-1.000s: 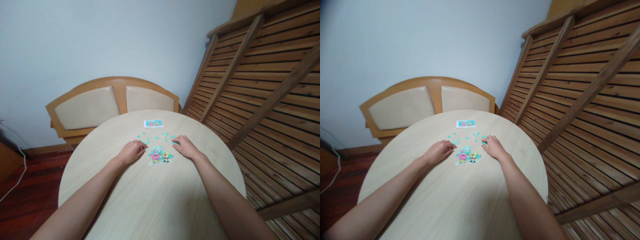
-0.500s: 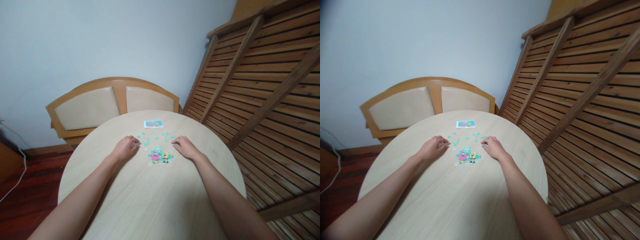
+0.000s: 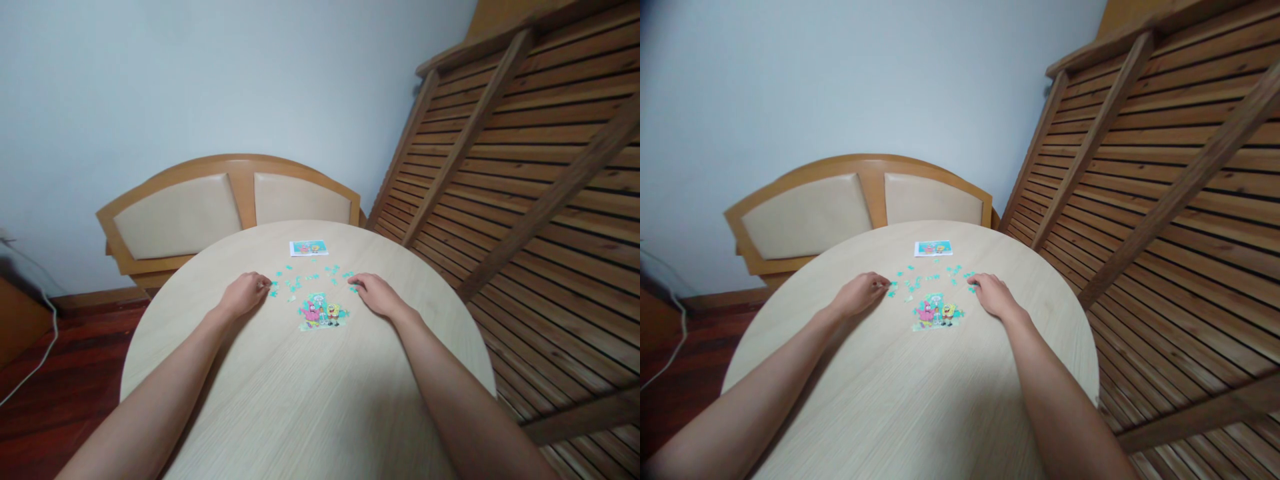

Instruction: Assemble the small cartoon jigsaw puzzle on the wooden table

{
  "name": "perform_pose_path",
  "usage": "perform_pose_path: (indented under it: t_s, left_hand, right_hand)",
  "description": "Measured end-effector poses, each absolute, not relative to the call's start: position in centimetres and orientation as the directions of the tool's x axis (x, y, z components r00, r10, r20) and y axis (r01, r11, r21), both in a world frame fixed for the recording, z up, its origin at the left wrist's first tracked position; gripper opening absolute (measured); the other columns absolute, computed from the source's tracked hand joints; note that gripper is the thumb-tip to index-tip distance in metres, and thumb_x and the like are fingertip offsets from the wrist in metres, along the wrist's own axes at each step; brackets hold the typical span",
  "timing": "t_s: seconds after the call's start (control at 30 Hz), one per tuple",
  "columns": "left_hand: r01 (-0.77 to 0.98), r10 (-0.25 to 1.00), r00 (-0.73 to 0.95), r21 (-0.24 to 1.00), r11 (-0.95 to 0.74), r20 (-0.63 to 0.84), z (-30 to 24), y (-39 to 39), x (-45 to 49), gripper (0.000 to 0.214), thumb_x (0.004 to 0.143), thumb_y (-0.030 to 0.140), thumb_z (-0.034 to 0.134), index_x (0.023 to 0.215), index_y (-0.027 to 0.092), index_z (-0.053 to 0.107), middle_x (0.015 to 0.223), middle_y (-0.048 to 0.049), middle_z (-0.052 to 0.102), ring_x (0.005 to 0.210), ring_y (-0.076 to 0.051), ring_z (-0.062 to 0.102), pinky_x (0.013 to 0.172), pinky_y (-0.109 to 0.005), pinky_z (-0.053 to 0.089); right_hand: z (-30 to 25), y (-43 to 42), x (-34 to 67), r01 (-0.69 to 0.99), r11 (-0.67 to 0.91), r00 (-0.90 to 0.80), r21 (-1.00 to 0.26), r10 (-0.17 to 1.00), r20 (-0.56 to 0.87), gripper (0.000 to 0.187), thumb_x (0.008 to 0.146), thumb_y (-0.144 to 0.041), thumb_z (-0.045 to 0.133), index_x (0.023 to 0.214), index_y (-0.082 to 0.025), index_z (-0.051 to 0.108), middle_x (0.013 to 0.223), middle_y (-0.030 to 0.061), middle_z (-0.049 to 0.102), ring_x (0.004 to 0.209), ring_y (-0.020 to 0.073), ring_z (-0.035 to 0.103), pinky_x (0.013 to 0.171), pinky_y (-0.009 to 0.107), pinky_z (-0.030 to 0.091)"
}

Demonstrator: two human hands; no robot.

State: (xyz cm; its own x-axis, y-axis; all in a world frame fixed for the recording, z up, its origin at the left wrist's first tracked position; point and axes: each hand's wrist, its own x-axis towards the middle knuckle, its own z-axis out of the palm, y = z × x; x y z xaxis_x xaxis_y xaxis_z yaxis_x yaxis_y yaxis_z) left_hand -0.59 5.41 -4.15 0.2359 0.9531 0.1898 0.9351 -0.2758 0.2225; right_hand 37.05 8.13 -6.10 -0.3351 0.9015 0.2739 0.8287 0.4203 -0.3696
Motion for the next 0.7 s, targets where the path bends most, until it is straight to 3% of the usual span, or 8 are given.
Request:
perform_pose_path:
  t_s: [0.2,0.43,0.7]
  left_hand:
    - [0.932,0.953,0.232,0.237,-0.276,0.197,-4.0,5.2,-0.2,0.032,0.089,0.035,0.05,0.106,0.019,0.071,0.109,-0.01,0.071,0.1,-0.025,0.065,0.087,-0.034,0.05]
    - [0.923,0.949,0.23,0.261,-0.283,0.214,-4.4,5.1,0.2,0.031,0.089,0.038,0.054,0.107,0.02,0.07,0.11,-0.0097,0.07,0.101,-0.024,0.064,0.088,-0.033,0.05]
    - [0.92,0.945,0.251,0.251,-0.3,0.207,-4.9,5.4,0.4,0.037,0.089,0.045,0.054,0.111,0.02,0.07,0.116,-0.0096,0.068,0.108,-0.025,0.062,0.095,-0.034,0.048]
  right_hand:
    - [-6.0,8.3,37.6,0.884,0.299,-0.211,-0.36,0.941,0.265,0.035,0.088,-0.009,0.049,0.114,-0.021,0.069,0.122,0.0059,0.069,0.113,0.021,0.062,0.101,0.034,0.045]
    - [-5.8,8.2,37.9,0.902,0.19,-0.09,-0.387,0.961,0.262,0.028,0.086,-0.02,0.061,0.113,-0.019,0.067,0.114,0.0074,0.071,0.106,0.0225,0.065,0.093,0.034,0.048]
    - [-6.4,8.7,38.1,0.856,0.194,-0.076,-0.479,0.964,0.254,0.032,0.083,-0.014,0.062,0.114,-0.021,0.065,0.106,0.0042,0.072,0.1,0.0182,0.066,0.091,0.029,0.048]
